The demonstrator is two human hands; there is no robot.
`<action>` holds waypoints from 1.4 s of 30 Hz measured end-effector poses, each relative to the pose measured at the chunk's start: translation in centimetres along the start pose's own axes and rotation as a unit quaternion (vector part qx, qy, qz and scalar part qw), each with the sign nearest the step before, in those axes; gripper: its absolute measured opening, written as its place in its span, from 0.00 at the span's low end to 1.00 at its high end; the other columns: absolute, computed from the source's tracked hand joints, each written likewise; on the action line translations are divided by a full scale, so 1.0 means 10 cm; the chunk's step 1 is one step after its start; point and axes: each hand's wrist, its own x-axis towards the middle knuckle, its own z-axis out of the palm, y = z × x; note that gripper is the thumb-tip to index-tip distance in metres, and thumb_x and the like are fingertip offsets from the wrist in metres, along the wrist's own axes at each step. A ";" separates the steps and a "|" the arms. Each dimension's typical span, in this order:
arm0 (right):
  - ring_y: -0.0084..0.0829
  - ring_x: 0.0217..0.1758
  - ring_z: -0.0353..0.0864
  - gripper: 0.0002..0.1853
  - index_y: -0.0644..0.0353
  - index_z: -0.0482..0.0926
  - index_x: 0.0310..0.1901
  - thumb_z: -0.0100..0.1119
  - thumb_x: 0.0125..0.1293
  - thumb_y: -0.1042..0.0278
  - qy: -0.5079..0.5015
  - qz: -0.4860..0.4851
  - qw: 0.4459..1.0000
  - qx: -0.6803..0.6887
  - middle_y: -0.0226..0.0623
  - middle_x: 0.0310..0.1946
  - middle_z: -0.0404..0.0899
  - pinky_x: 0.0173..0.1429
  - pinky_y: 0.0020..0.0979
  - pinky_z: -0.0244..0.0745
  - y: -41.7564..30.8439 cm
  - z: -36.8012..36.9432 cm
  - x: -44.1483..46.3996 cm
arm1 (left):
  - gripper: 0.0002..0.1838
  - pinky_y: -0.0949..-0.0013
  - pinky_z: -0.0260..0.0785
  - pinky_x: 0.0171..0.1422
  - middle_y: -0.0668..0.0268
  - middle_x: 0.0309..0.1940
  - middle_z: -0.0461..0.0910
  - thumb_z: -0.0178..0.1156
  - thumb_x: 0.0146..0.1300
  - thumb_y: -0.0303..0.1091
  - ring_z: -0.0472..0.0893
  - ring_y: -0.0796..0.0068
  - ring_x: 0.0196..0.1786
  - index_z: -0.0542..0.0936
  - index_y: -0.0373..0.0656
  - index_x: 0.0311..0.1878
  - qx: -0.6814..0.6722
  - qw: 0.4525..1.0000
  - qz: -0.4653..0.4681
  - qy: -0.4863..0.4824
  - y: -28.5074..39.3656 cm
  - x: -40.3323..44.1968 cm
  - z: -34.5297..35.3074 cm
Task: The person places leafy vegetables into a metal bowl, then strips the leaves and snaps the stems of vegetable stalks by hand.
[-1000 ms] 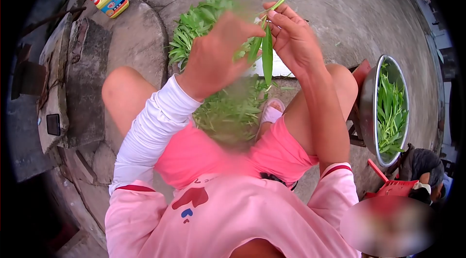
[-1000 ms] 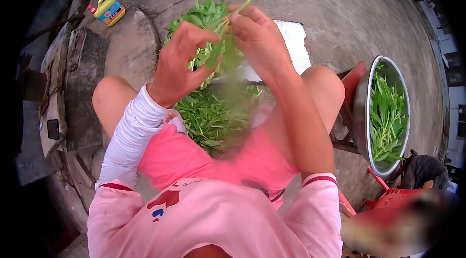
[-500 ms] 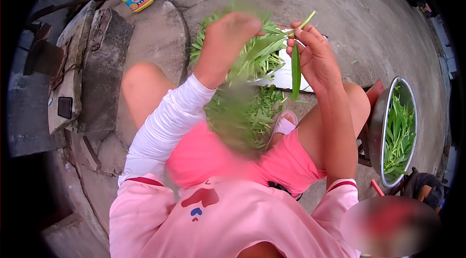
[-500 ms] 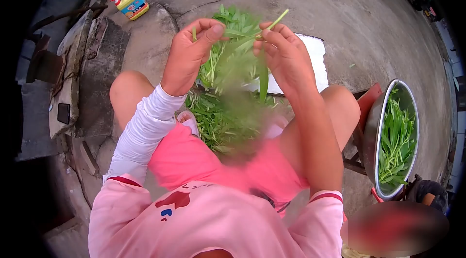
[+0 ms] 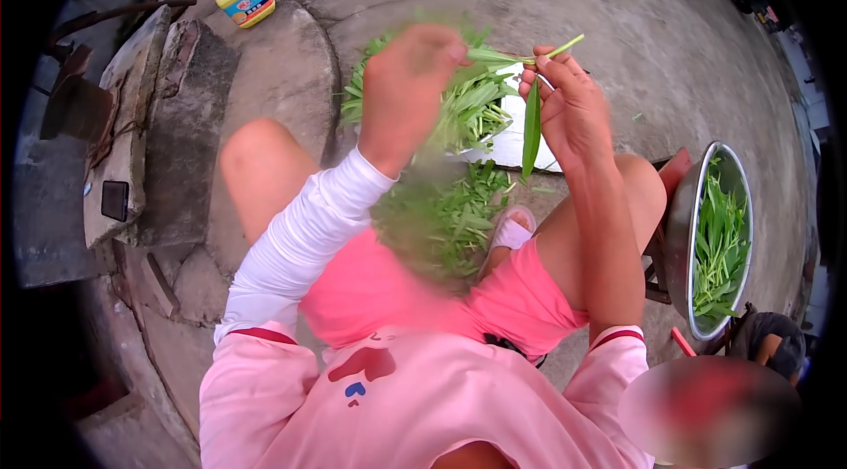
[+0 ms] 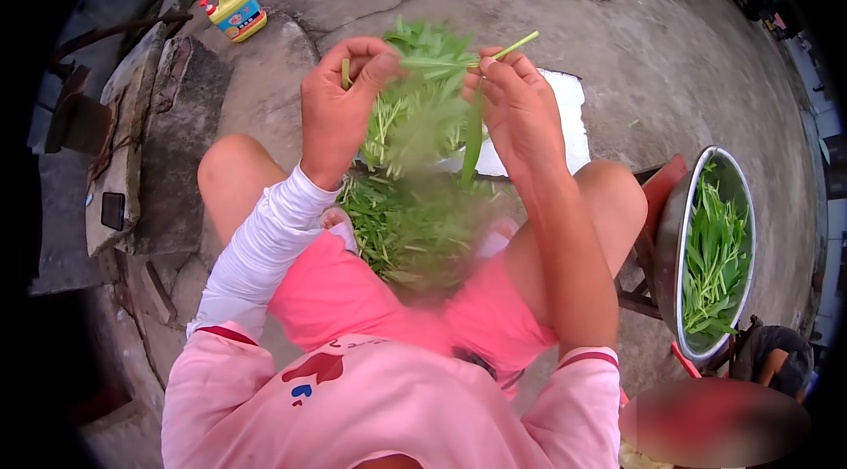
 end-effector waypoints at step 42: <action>0.24 0.34 0.80 0.11 0.68 0.74 0.45 0.54 0.64 0.72 -0.036 -0.123 0.958 -0.255 0.38 0.36 0.79 0.41 0.26 0.78 0.07 0.23 -0.14 | 0.10 0.78 0.58 0.32 0.71 0.29 0.75 0.59 0.64 0.34 0.66 0.87 0.29 0.77 0.35 0.38 0.161 0.971 0.088 -0.155 0.05 0.04 -0.09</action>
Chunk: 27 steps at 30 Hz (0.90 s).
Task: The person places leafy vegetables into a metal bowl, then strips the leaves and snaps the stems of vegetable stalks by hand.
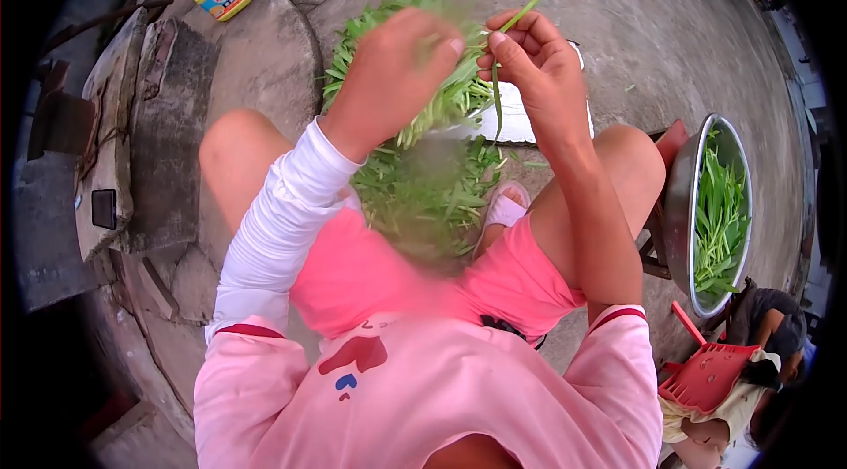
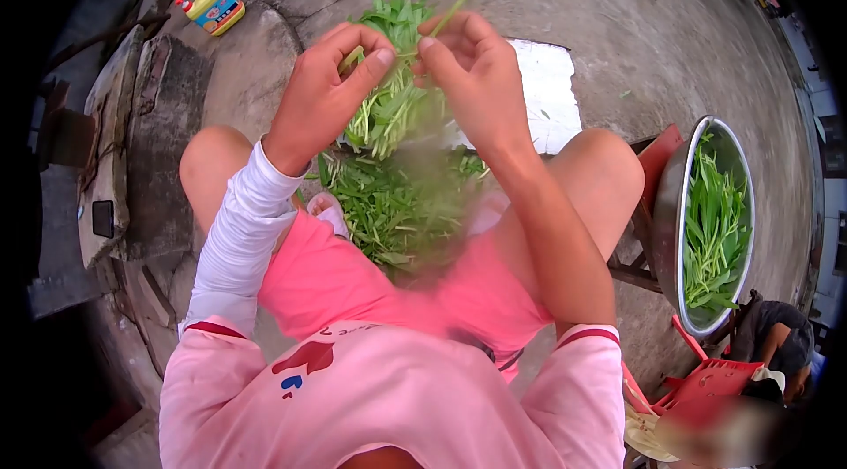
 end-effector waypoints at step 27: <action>0.23 0.37 0.79 0.13 0.64 0.73 0.48 0.58 0.64 0.69 -0.016 0.023 1.000 -0.009 0.37 0.39 0.80 0.41 0.25 0.76 -0.01 -0.01 -0.02 | 0.10 0.80 0.59 0.34 0.76 0.28 0.76 0.62 0.61 0.36 0.68 0.89 0.30 0.80 0.37 0.37 -0.103 0.980 -0.142 -0.090 -0.02 0.01 -0.05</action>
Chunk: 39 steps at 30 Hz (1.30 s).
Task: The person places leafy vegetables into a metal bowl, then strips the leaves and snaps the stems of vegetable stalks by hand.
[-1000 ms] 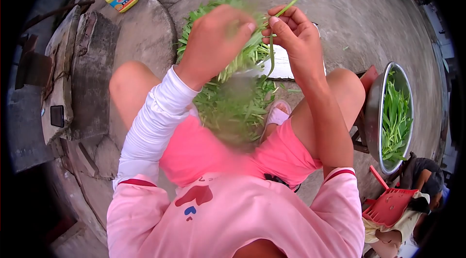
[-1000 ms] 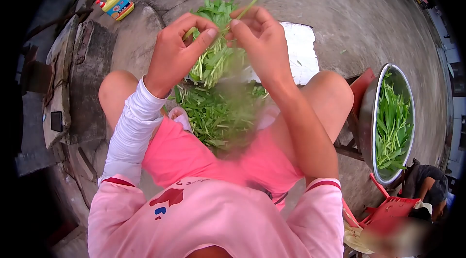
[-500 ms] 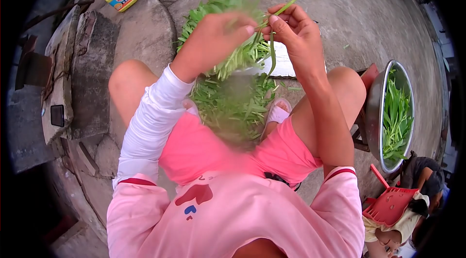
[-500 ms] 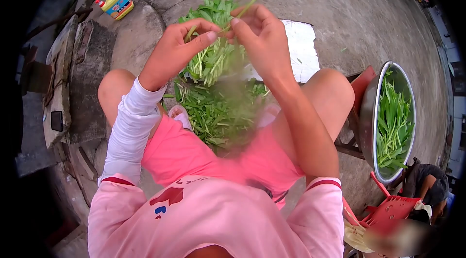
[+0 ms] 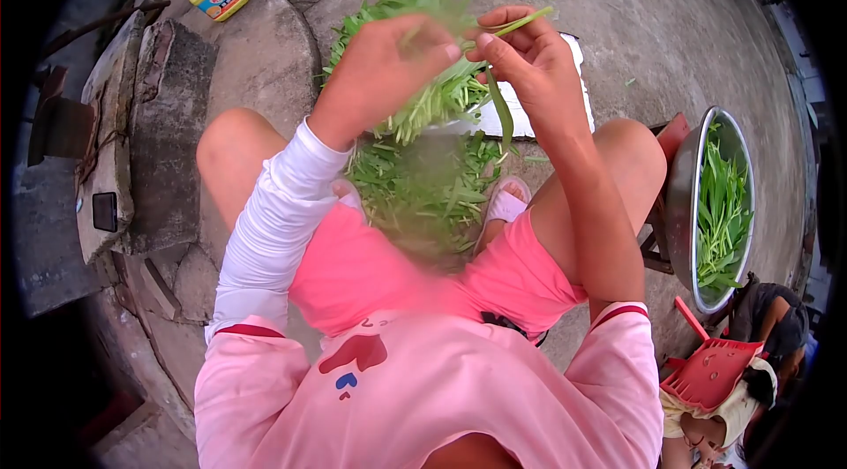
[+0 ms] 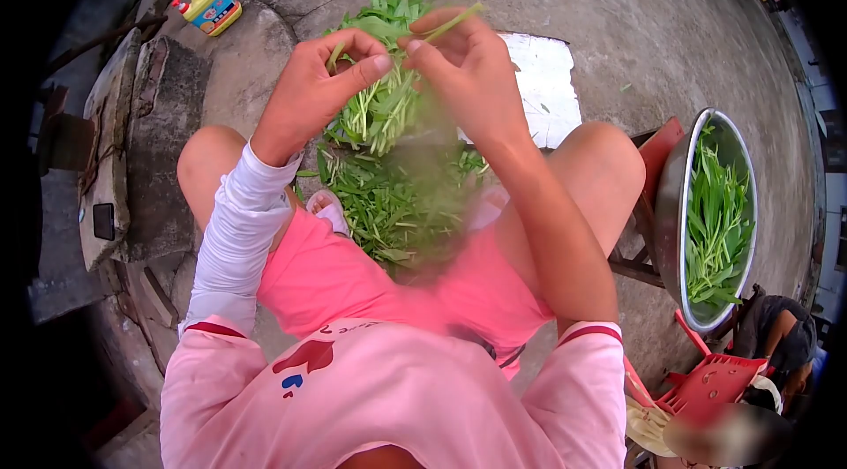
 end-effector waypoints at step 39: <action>0.20 0.34 0.73 0.13 0.65 0.71 0.50 0.56 0.64 0.73 -0.077 0.084 0.990 0.080 0.30 0.34 0.75 0.42 0.24 0.71 0.03 -0.10 0.03 | 0.14 0.83 0.59 0.33 0.77 0.31 0.77 0.58 0.66 0.40 0.69 0.92 0.30 0.82 0.41 0.46 -0.178 0.983 -0.041 0.006 0.05 -0.02 0.03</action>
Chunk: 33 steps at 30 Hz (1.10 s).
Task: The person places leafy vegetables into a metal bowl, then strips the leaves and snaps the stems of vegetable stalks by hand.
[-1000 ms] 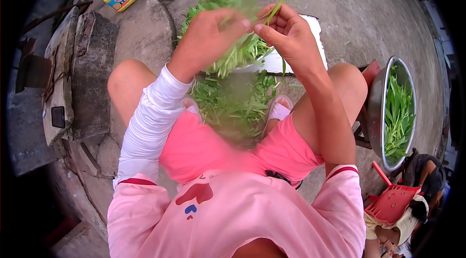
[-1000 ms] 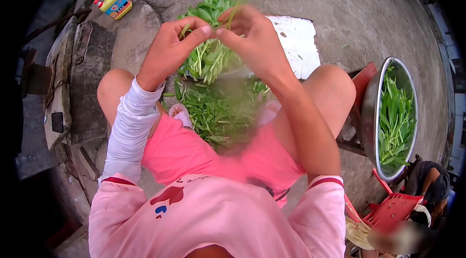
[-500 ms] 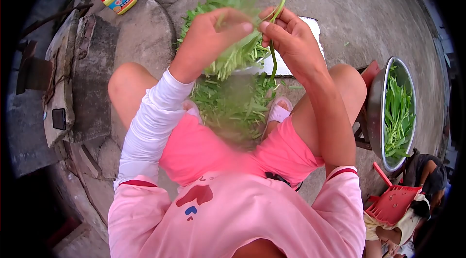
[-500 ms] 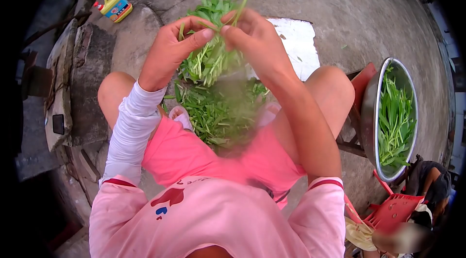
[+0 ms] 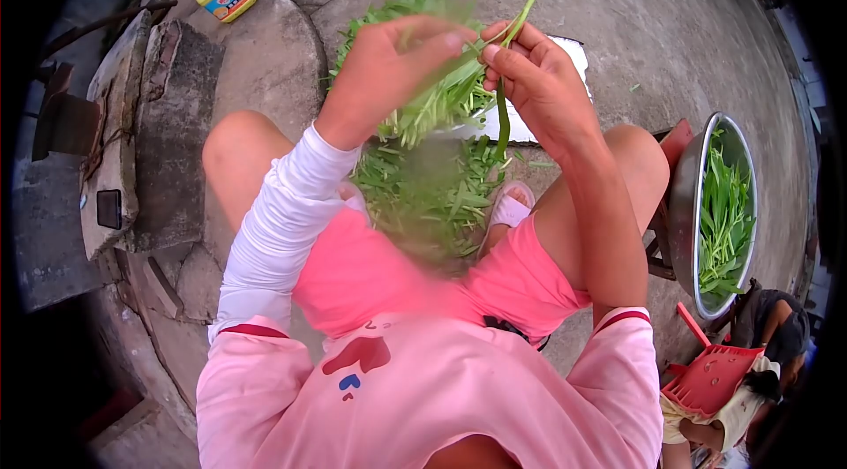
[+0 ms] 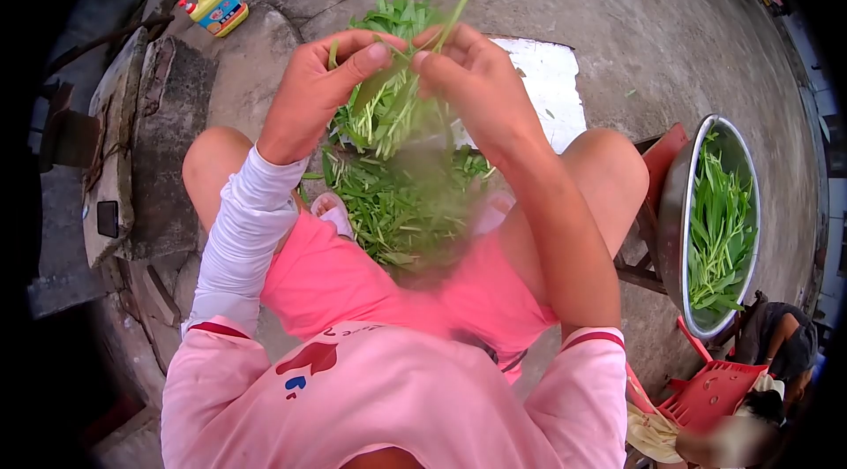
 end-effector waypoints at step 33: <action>0.12 0.28 0.64 0.15 0.60 0.73 0.47 0.62 0.60 0.69 0.013 0.000 1.000 0.011 0.32 0.33 0.77 0.31 0.17 0.59 -0.03 0.06 -0.01 | 0.11 0.83 0.46 0.24 0.82 0.23 0.69 0.57 0.66 0.39 0.58 0.94 0.22 0.80 0.41 0.40 -0.022 0.999 0.004 0.033 0.02 -0.01 0.03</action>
